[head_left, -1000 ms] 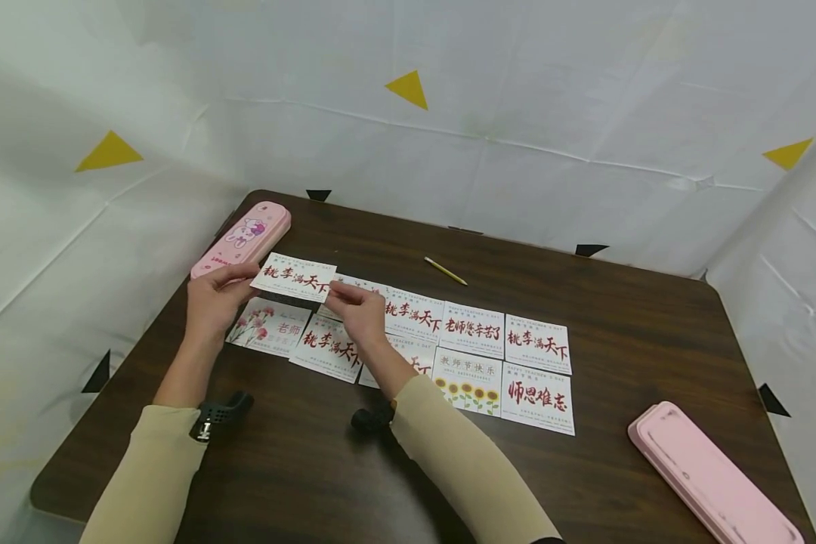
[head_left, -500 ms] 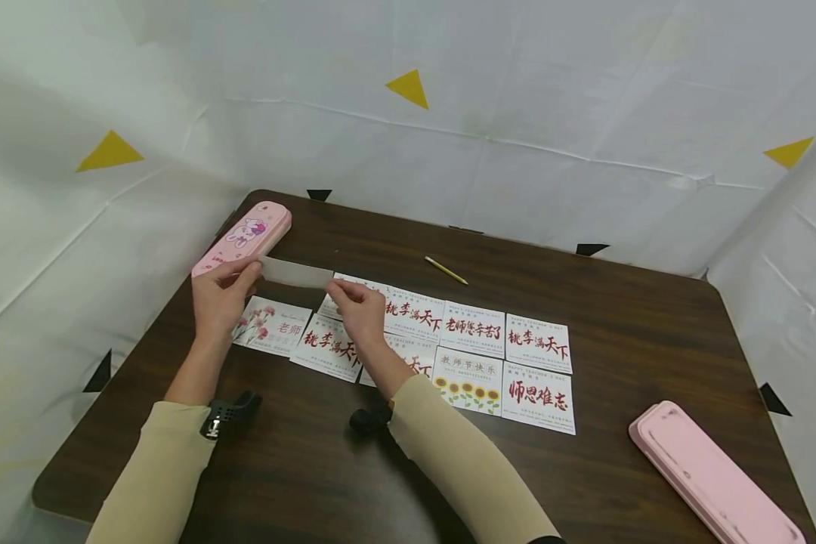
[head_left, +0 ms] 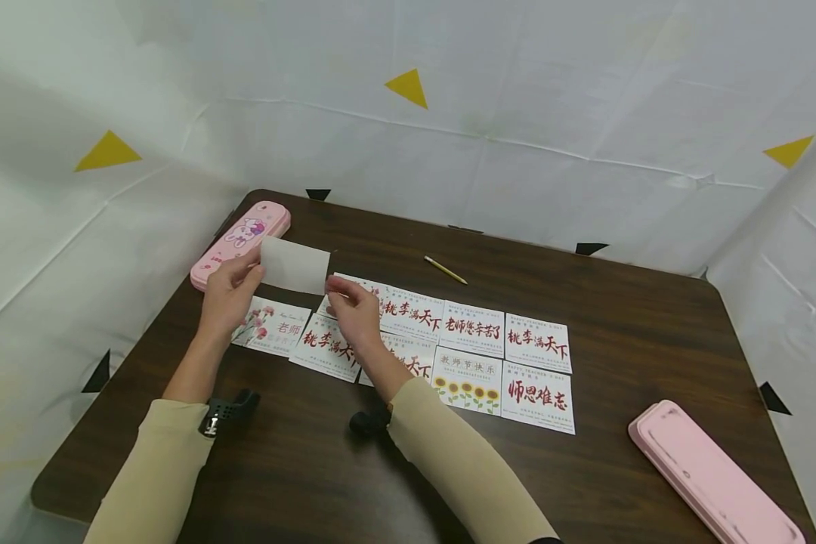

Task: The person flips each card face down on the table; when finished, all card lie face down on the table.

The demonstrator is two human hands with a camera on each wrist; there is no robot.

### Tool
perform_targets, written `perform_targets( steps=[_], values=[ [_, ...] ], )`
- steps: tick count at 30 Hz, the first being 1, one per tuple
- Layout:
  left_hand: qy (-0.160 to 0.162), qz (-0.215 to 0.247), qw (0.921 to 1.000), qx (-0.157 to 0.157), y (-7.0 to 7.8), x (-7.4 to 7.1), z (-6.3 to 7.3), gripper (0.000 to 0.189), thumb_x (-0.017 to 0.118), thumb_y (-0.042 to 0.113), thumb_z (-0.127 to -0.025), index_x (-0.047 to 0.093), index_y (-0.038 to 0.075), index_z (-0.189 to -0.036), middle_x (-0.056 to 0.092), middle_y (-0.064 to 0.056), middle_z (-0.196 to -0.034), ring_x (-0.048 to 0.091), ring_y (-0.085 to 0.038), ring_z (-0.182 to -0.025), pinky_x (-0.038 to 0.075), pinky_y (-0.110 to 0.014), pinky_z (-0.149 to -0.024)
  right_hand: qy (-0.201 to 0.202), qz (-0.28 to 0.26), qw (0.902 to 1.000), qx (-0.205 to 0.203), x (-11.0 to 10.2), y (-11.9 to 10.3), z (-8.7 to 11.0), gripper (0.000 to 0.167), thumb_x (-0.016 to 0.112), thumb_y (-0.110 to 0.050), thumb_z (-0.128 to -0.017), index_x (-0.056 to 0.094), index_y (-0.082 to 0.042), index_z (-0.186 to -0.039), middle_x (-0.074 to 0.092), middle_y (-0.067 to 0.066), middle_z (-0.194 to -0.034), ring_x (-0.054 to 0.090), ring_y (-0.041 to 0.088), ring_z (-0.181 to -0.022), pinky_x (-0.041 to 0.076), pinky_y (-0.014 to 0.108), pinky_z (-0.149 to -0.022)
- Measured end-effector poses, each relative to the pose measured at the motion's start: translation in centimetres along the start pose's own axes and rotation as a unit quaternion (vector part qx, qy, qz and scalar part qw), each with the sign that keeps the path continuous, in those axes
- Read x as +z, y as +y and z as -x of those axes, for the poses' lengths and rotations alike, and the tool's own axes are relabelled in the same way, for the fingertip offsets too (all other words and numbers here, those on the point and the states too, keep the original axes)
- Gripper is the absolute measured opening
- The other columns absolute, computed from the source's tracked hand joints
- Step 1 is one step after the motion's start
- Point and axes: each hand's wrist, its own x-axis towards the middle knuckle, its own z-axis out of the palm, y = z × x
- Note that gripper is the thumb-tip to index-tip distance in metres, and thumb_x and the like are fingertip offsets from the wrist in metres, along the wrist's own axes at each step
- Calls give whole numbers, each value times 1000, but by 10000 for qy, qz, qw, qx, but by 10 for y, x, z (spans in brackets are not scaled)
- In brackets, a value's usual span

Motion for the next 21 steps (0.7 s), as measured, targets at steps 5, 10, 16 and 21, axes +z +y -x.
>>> perform_targets(
  steps=[5,10,16,21],
  values=[
    [-102,-71,9999,-78,-8,1,-8,47,53,27,-101,49,12,-145,50,-11,-145,46,-31,-131,35,-49,-108,-253,-355,9987,259,2,2,0,33,58,5,-94,64,0,-126,67,12,-121,63,22,-113,54,36,-87],
    [-347,-89,9992,-170,-18,2,-17,49,53,30,-102,47,10,-146,46,-11,-149,43,-31,-135,33,-47,-111,-743,-649,9935,559,4,7,-1,40,53,5,-96,57,0,-135,59,16,-132,57,26,-122,51,39,-94],
    [-525,-250,9977,-344,-26,5,-23,52,52,33,-101,47,7,-146,46,-14,-147,45,-32,-132,34,-48,-109,-999,-697,9900,717,6,9,-1,45,49,5,-96,49,0,-141,52,16,-141,51,26,-129,48,40,-97],
    [-626,-476,9965,-291,-31,8,-26,51,52,32,-101,49,5,-144,50,-18,-144,48,-35,-126,36,-51,-106,-1092,-858,9860,923,4,8,-3,46,52,2,-98,46,1,-144,47,19,-144,47,29,-132,45,42,-101]
  ],
)
